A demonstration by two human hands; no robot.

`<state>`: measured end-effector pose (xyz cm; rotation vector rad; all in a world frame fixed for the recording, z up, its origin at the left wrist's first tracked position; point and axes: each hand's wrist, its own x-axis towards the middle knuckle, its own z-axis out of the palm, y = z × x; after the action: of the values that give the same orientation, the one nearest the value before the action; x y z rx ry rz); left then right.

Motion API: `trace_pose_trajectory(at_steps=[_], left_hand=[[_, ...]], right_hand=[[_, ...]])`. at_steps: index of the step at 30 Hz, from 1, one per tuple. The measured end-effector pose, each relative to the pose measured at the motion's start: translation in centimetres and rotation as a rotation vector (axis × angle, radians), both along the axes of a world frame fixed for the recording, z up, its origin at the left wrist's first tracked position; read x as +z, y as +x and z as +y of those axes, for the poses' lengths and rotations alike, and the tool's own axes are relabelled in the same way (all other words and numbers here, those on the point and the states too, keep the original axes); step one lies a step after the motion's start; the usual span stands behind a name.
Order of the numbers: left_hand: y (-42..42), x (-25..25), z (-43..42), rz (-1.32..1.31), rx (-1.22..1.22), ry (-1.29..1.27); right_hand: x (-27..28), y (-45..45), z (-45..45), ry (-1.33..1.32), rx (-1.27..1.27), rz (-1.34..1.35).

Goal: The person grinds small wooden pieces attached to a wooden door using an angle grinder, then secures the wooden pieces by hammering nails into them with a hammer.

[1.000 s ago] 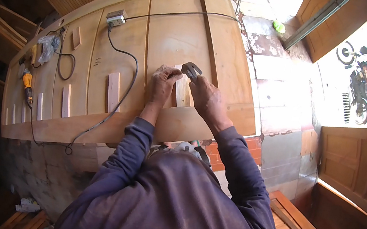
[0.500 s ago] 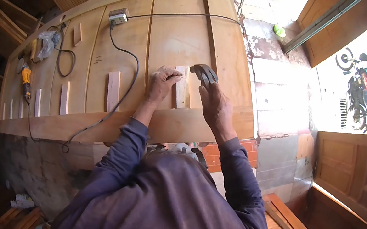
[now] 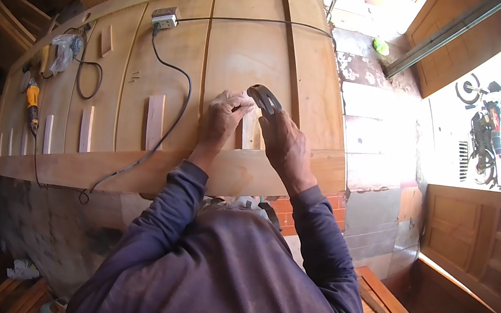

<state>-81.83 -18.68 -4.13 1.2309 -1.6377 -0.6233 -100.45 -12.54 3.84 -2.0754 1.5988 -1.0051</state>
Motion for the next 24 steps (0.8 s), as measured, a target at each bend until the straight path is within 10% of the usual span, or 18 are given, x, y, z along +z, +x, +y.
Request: trace_pose_trajectory(at_steps=[8, 24], left_hand=[[0.5, 1.4, 5.0, -0.55, 0.084, 0.31], [0.9, -1.1, 5.4, -0.54, 0.086, 0.258]], right_hand=[[-0.1, -0.5, 0.0, 0.034, 0.008, 0.065], [2.1, 0.3, -0.1, -0.192, -0.037, 0.097]])
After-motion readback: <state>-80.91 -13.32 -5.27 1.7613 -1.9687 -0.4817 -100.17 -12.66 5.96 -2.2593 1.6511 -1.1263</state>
